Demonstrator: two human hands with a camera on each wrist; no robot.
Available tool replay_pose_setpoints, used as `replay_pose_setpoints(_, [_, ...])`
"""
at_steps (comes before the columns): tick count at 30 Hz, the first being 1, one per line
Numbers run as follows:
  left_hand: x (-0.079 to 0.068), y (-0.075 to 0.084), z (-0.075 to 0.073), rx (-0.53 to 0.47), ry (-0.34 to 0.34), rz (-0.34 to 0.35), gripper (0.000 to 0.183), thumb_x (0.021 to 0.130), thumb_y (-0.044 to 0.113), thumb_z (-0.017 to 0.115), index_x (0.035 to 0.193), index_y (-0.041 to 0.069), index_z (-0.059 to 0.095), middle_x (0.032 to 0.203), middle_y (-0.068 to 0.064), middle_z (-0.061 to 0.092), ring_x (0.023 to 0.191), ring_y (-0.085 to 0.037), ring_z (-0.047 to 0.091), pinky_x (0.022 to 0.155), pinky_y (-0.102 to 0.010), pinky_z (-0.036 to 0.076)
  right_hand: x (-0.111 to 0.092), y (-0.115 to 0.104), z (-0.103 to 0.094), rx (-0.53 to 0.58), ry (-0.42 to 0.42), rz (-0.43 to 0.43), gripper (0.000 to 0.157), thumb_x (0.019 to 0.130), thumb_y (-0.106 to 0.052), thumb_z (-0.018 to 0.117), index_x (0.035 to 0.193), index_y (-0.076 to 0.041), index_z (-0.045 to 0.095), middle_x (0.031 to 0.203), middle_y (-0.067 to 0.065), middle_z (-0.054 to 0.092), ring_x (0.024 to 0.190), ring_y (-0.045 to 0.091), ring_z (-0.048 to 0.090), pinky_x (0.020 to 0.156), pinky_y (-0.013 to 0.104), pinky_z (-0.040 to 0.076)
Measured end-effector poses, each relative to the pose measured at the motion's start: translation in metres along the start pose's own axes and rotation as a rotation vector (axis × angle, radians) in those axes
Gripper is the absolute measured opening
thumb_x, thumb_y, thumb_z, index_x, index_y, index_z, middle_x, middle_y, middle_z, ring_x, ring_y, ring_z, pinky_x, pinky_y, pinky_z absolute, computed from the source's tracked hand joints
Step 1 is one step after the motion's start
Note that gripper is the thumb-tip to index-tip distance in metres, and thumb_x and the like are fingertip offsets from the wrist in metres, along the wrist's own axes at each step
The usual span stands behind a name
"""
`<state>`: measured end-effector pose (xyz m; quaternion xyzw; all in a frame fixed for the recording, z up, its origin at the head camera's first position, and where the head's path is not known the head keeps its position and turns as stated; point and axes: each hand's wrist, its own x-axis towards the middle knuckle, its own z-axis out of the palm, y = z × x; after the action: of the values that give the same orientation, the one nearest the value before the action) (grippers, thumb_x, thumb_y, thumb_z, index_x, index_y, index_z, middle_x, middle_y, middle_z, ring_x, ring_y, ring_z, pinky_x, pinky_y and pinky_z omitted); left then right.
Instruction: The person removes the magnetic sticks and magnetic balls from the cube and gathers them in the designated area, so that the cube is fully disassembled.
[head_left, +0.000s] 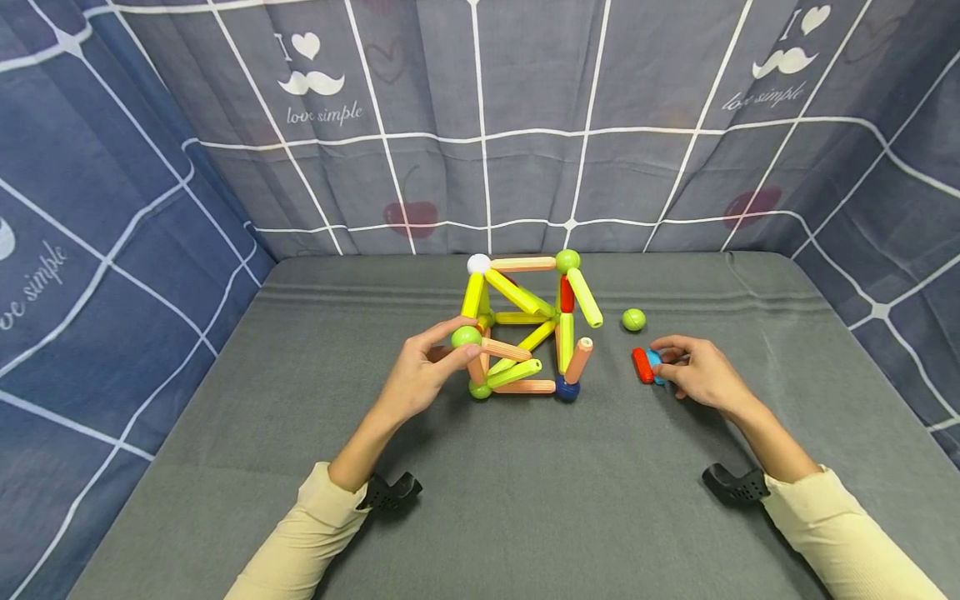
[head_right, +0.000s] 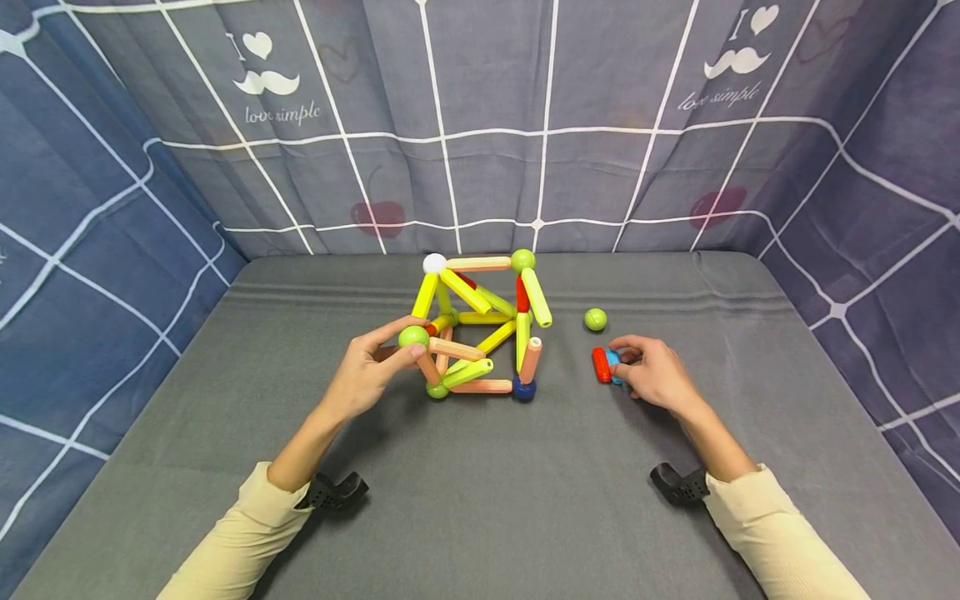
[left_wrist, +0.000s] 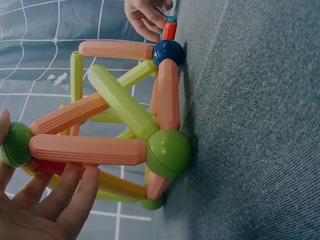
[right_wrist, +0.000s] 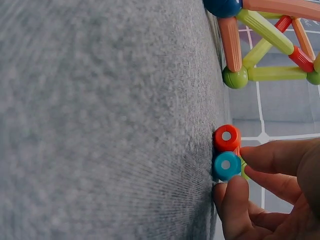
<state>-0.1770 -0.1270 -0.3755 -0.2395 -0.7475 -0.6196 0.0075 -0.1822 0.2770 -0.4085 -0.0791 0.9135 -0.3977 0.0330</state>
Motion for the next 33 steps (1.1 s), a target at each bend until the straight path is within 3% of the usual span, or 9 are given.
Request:
replay_pose_setpoints(4, [0.0, 0.0, 0.0, -0.007, -0.001, 0.001, 0.037, 0.095, 0.009, 0.067, 0.132, 0.005, 0.061, 0.128, -0.016, 0.06, 0.092, -0.031, 0.07, 0.081, -0.043, 0.057, -0.001, 0.0, 0.0, -0.009, 0.009, -0.005, 0.032, 0.091, -0.003, 0.068, 0.121, 0.006, 0.061, 0.106, 0.026, 0.063, 0.06, 0.018, 0.059, 0.051, 0.03, 0.052])
replay_pose_setpoints(11, [0.0, 0.0, 0.001, -0.019, -0.006, -0.01, 0.037, 0.095, 0.007, 0.066, 0.131, 0.004, 0.061, 0.128, -0.02, 0.06, 0.092, -0.033, 0.07, 0.078, -0.04, 0.058, -0.01, -0.017, 0.006, -0.09, 0.117, -0.044, 0.028, 0.09, -0.008, 0.069, 0.117, 0.0, 0.066, 0.106, 0.021, 0.066, 0.064, 0.015, 0.06, 0.052, 0.028, 0.047])
replay_pose_setpoints(18, [0.0, -0.001, 0.001, -0.015, -0.001, 0.001, 0.036, 0.096, 0.009, 0.066, 0.131, 0.005, 0.061, 0.126, -0.018, 0.061, 0.091, -0.031, 0.07, 0.077, -0.037, 0.058, -0.019, -0.054, 0.03, 0.096, 0.017, -0.122, 0.032, 0.091, -0.013, 0.073, 0.119, -0.001, 0.065, 0.11, 0.017, 0.064, 0.085, 0.024, 0.063, 0.047, 0.033, 0.052])
replay_pose_setpoints(24, [0.0, -0.002, 0.0, -0.032, 0.0, 0.007, 0.036, 0.095, 0.007, 0.066, 0.13, 0.003, 0.061, 0.125, -0.023, 0.06, 0.091, -0.033, 0.07, 0.078, -0.04, 0.058, -0.01, -0.072, 0.056, 0.26, -0.078, -0.177, 0.031, 0.089, -0.011, 0.075, 0.117, -0.006, 0.064, 0.114, 0.011, 0.065, 0.101, 0.028, 0.065, 0.041, 0.036, 0.05])
replay_pose_setpoints(27, [0.0, -0.002, 0.001, -0.037, 0.004, -0.005, 0.036, 0.095, 0.006, 0.066, 0.131, 0.003, 0.061, 0.125, -0.023, 0.06, 0.092, -0.034, 0.07, 0.08, -0.044, 0.057, -0.004, -0.076, 0.066, 0.292, -0.075, -0.189, 0.019, 0.089, -0.01, 0.075, 0.105, -0.008, 0.065, 0.106, 0.007, 0.067, 0.097, 0.027, 0.065, 0.039, 0.035, 0.048])
replay_pose_setpoints(33, [0.0, -0.001, 0.001, -0.048, 0.01, -0.015, 0.039, 0.095, 0.003, 0.065, 0.133, -0.001, 0.059, 0.127, -0.024, 0.059, 0.093, -0.04, 0.068, 0.082, -0.054, 0.055, -0.001, -0.081, 0.072, 0.266, -0.043, -0.183, 0.011, 0.092, -0.012, 0.071, 0.098, -0.006, 0.064, 0.094, 0.008, 0.066, 0.059, 0.029, 0.057, 0.04, 0.034, 0.048])
